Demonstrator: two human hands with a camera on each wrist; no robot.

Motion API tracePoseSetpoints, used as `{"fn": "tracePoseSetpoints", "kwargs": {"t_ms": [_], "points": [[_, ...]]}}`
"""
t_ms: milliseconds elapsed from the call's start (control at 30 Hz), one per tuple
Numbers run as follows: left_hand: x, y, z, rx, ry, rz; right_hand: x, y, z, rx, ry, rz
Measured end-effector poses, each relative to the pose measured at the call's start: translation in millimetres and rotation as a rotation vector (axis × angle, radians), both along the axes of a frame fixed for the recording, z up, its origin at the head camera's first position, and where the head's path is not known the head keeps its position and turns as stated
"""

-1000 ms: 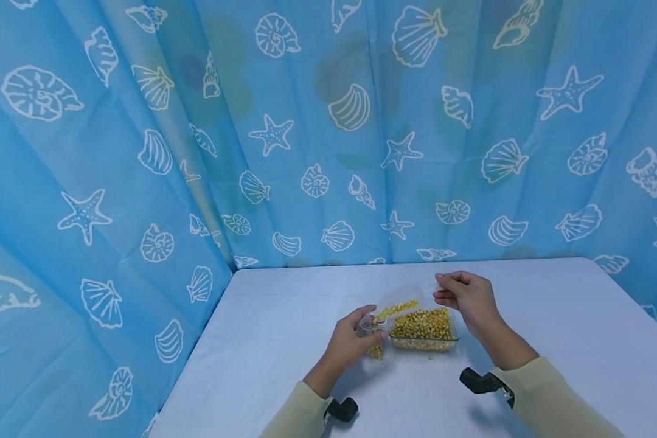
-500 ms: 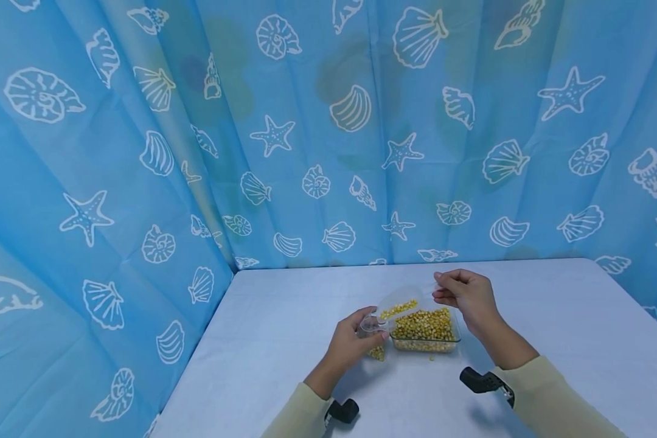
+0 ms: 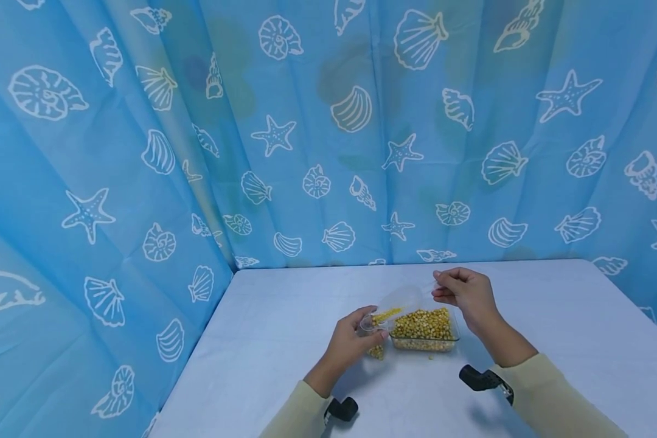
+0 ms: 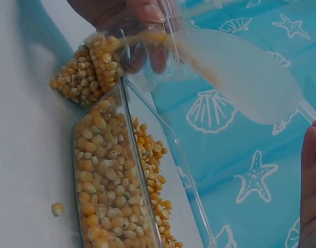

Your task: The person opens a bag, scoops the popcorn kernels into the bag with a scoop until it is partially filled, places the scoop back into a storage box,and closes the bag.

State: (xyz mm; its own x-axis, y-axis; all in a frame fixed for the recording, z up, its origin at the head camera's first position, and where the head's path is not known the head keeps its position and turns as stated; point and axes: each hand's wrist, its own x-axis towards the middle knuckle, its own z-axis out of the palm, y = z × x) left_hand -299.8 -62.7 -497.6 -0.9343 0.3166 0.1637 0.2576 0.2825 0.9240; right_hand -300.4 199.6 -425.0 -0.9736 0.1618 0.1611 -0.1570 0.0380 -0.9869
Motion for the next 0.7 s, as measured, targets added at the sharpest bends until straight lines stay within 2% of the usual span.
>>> {"fn": "tracePoseSetpoints", "kwargs": {"t_ms": [200, 433, 700], "points": [[-1.2, 0.0, -1.4, -0.006, 0.032, -0.004, -0.8, 1.5, -1.0, -0.004, -0.009, -0.003], [-0.6, 0.7, 0.9, -0.009, 0.032, -0.011, -1.9, 2.1, -0.6, -0.001, 0.006, 0.001], [0.8, 0.4, 2.3, 0.006, 0.021, -0.008, 1.0, -4.4, 4.8, 0.079, 0.012, 0.017]]}}
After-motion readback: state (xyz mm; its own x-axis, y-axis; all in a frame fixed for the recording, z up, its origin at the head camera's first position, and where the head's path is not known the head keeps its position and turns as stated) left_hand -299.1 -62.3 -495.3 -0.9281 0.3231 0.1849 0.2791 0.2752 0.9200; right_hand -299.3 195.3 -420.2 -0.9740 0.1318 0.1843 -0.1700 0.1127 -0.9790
